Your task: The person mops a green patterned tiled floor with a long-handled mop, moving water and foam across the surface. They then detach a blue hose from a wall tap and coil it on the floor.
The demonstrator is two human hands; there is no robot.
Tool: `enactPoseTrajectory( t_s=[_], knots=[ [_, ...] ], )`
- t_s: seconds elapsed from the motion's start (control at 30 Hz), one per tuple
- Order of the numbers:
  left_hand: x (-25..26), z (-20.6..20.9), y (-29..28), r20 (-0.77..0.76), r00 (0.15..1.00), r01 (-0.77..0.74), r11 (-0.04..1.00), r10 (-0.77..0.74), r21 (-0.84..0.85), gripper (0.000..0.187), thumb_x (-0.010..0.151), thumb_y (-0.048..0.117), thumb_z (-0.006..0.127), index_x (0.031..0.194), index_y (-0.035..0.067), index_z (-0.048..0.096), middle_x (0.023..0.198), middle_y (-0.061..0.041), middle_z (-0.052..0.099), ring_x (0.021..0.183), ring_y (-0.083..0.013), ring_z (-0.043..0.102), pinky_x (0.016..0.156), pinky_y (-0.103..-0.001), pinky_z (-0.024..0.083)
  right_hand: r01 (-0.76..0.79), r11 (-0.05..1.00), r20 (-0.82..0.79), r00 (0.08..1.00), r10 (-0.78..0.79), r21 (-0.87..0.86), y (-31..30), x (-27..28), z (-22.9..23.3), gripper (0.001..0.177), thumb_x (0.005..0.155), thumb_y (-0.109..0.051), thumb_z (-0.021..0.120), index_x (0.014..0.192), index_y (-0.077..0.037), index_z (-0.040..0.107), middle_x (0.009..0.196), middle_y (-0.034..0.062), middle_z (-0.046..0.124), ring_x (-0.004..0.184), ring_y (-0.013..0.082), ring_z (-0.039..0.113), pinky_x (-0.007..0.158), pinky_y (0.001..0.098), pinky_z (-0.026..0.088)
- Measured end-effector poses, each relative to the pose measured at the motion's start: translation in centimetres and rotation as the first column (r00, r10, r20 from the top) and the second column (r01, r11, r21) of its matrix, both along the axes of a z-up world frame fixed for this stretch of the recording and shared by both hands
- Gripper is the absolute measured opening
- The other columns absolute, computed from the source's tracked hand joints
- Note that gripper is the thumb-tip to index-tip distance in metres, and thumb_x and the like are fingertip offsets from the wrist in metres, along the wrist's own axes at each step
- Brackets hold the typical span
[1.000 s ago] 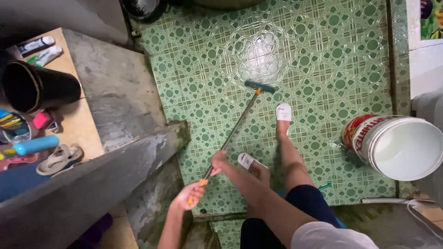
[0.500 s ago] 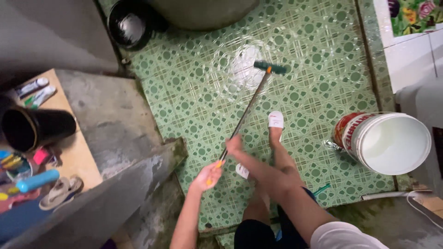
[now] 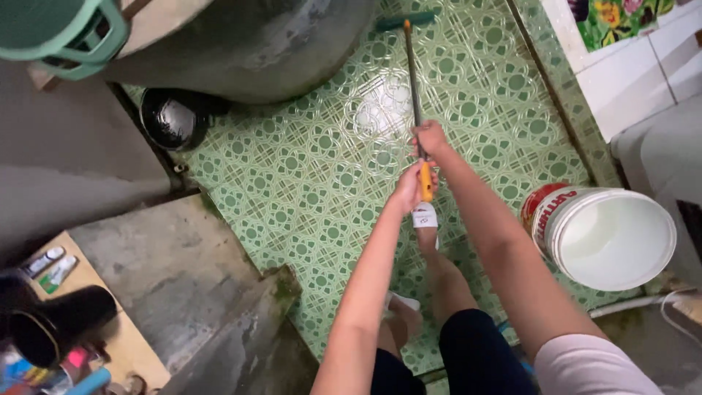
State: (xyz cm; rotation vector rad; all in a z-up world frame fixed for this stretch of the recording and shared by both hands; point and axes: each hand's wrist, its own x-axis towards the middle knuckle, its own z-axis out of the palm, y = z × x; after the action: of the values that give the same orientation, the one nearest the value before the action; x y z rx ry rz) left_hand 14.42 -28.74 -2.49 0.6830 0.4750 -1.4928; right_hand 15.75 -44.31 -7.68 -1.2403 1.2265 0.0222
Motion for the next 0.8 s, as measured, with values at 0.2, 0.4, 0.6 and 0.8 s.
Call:
enactPoseTrajectory(
  t_s=[0.2,0.4,0.6,0.8],
  knots=[
    [-2.1,-3.0,2.6,0.416,0.751,0.385,0.852,-0.513,0.355,0.045,0.107,0.051,0.043,0.126,0.014,0.061,0.095,-0.004,0.069,0.074,-0.0147,0.063,0.062,-0.035,0.054,0.1,0.975,0.165,0.977,-0.134,0.198,-0.3,-5.3,-0.7,0.018,0.095,-0.021,0.062,0.096,-0.003,0.055,0.06,0.0091,0.057,0.041,0.0226,0.053,0.039,0.0398,0.047],
    [-0.3,-3.0,5.8,0.544,0.599,0.433,0.809,-0.588,0.397,0.038,0.105,0.039,0.044,0.128,0.018,0.066,0.103,-0.006,0.074,0.081,-0.013,0.066,0.065,-0.035,0.056,0.281,0.867,-0.15,0.959,-0.24,0.411,3.3,-9.2,2.2,0.032,0.096,-0.03,0.068,0.088,0.0,0.061,0.065,0.0123,0.062,0.049,0.0225,0.063,0.048,0.0382,0.057],
    [3.3,2.4,6.9,0.839,0.108,0.308,0.821,-0.532,0.481,0.035,0.106,0.033,0.05,0.122,0.01,0.071,0.109,-0.008,0.077,0.094,-0.0181,0.071,0.086,-0.034,0.054,0.102,0.994,-0.1,0.99,-0.097,0.046,8.5,-11.9,1.4,0.042,0.099,-0.029,0.061,0.093,0.012,0.063,0.083,0.0261,0.068,0.064,0.0312,0.068,0.057,0.0477,0.059],
    [3.3,2.4,10.0,0.89,-0.068,0.437,0.788,-0.452,0.433,0.034,0.106,0.032,0.05,0.122,0.01,0.07,0.116,-0.01,0.075,0.107,-0.0249,0.072,0.094,-0.037,0.054,-0.481,0.858,-0.675,0.695,0.249,-0.178,21.4,-20.1,1.2,0.041,0.105,-0.035,0.041,0.117,-0.012,0.072,0.121,0.0162,0.07,0.11,0.0409,0.068,0.091,0.0547,0.054]
  ],
)
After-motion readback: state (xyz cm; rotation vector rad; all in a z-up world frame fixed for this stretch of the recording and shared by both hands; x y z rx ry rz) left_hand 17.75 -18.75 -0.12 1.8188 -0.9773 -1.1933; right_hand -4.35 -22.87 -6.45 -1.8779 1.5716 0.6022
